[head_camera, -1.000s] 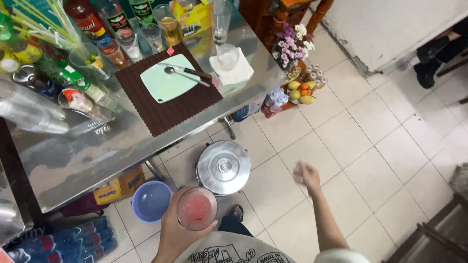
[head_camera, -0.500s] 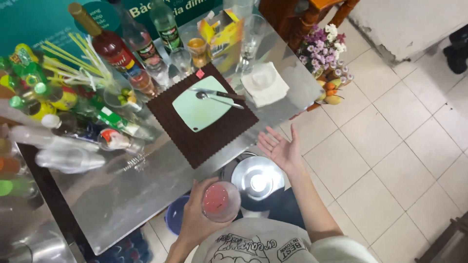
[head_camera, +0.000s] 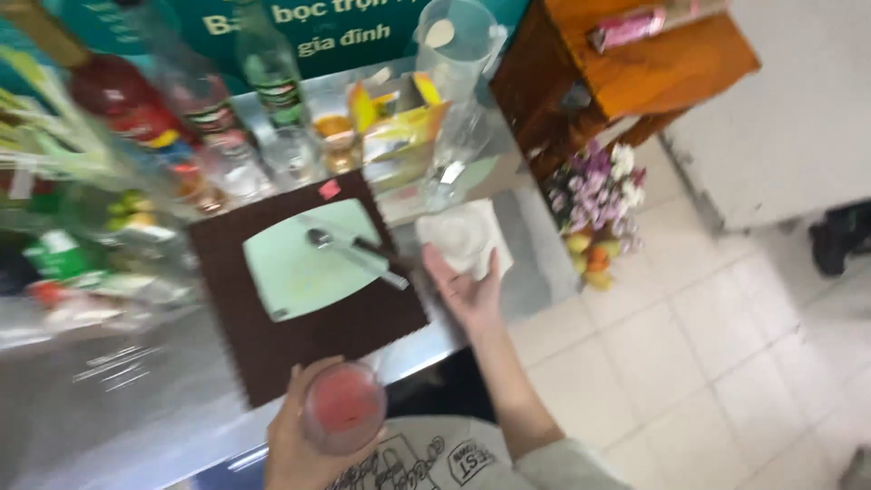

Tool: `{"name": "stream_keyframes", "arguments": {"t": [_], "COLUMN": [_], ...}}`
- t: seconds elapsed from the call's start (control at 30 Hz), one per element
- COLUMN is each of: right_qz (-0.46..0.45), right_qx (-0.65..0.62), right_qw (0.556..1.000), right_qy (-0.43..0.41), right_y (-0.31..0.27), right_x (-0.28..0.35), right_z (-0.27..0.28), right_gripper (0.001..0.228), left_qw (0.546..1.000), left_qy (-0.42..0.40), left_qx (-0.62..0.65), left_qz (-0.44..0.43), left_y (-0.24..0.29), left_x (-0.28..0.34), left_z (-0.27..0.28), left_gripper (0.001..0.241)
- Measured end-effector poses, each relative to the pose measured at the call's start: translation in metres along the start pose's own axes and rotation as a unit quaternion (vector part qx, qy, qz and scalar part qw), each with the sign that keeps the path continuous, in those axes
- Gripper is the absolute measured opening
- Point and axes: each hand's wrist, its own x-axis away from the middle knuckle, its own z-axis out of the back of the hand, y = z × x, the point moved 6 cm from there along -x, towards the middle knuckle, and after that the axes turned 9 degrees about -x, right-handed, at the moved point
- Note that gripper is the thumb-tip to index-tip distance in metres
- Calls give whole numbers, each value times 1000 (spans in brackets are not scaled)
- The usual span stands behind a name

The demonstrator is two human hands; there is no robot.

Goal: The person prepares a pink beverage by stirring a red liquid with ice in a shaker, adding water, and shaking the mixture. They then pour the drink into a plastic cup, add a lime wedge, and insert a straw before placing it on the counter.

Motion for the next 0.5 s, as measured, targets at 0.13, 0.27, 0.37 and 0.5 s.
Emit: {"name": "stream_keyframes", "arguments": {"t": [0.13,0.27,0.37,0.5], "right_qz": [7,-25,16,61], "right_qx": [38,74,294,487], "right_qw": [999,997,955,867], "right_qy": [12,-1,-28,-89], "right_y": [1,-4,-6,-16], "right_x": [-9,-9,11,16], "right_z": [-18,-32,-50,-76], "right_gripper": [100,101,87,74], "left_qw": [999,992,986,986], "left_qy": [34,66,51,15], "left_qx": [-12,-14,-15,-48], "left_qz": [-27,-104,-160,-162], "left_y": [25,25,32,40], "left_x": [-24,-55,-79,-121], "left_z": [-39,-81,-108,-133], "left_gripper": [98,104,99,102]}}
